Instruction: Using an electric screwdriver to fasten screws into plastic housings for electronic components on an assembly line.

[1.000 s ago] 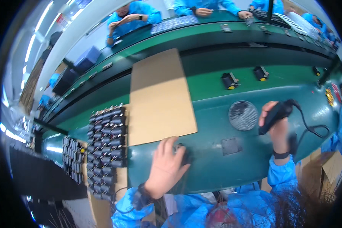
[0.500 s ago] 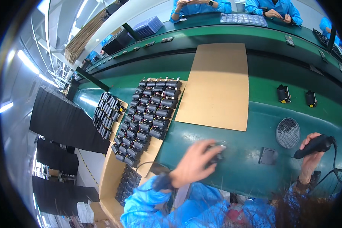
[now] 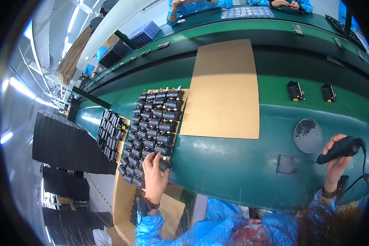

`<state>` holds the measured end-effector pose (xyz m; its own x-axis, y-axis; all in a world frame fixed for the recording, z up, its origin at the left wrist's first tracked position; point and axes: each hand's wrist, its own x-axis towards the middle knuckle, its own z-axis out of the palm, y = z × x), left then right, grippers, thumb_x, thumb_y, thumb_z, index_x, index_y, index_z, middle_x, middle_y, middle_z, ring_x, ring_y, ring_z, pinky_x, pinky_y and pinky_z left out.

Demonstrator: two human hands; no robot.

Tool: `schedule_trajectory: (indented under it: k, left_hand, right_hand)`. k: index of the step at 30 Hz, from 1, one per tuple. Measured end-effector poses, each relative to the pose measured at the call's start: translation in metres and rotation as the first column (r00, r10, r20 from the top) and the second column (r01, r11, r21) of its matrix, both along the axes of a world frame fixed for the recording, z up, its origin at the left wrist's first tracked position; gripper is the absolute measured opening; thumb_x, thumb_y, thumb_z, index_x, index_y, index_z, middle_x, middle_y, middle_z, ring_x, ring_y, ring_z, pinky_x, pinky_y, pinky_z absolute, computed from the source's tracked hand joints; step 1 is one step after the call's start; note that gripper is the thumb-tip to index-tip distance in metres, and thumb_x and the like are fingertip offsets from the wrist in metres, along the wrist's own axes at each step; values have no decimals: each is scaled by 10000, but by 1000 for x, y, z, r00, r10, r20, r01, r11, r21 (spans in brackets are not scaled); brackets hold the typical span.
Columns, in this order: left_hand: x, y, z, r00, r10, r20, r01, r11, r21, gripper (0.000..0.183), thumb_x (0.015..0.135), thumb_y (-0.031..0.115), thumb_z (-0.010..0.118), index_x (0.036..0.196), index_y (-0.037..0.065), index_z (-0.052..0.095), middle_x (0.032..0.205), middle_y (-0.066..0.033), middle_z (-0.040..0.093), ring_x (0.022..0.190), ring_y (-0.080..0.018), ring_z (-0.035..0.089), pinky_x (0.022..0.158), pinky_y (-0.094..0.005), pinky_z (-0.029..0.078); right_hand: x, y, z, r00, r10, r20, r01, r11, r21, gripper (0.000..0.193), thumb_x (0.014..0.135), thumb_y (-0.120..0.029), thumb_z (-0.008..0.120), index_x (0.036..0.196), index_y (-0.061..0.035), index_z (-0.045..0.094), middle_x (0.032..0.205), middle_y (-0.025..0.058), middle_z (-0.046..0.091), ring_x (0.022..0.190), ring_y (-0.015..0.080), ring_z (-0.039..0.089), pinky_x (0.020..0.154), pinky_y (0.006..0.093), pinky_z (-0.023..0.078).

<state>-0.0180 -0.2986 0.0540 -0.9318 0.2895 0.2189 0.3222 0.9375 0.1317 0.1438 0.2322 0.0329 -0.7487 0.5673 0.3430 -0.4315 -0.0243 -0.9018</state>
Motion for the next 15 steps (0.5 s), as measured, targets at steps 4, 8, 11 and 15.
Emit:
schedule_trajectory:
  k: [4,8,11,15]
  left_hand:
    - [-15,2,-9,997,-73,-39,76,993,87,649,758,-15,746,1361,18,509,1364,-227,462,1259,-422,467,1074,-467,401]
    - [-8,-7,-9,997,-77,-21,78,991,111,609,771,-68,704,1347,5,519,1357,-233,449,1264,-427,470,1081,-454,399]
    - [-7,-7,-18,994,-85,-68,94,987,129,587,781,-59,674,1345,6,525,1337,-256,466,1215,-444,497,1021,-476,435]
    - [-10,5,-22,995,-44,-92,43,999,-20,643,772,21,719,1379,43,507,1350,-237,462,1259,-439,453,1065,-511,378]
  right_hand:
    - [6,-2,5,1000,-27,-1,27,1000,4,780,885,-759,544,1164,-32,490,929,78,552,763,166,571,677,298,490]
    - [-5,-10,6,1000,-27,10,27,999,-32,822,843,-780,583,1163,-25,523,902,80,596,739,165,607,662,298,507]
    - [-1,-12,10,999,-33,33,33,999,-13,843,817,-791,607,1148,-19,534,906,83,607,746,165,617,666,298,512]
    - [3,-12,15,998,-12,61,12,1000,6,858,779,-799,645,1119,-17,555,911,82,620,756,165,630,673,296,515]
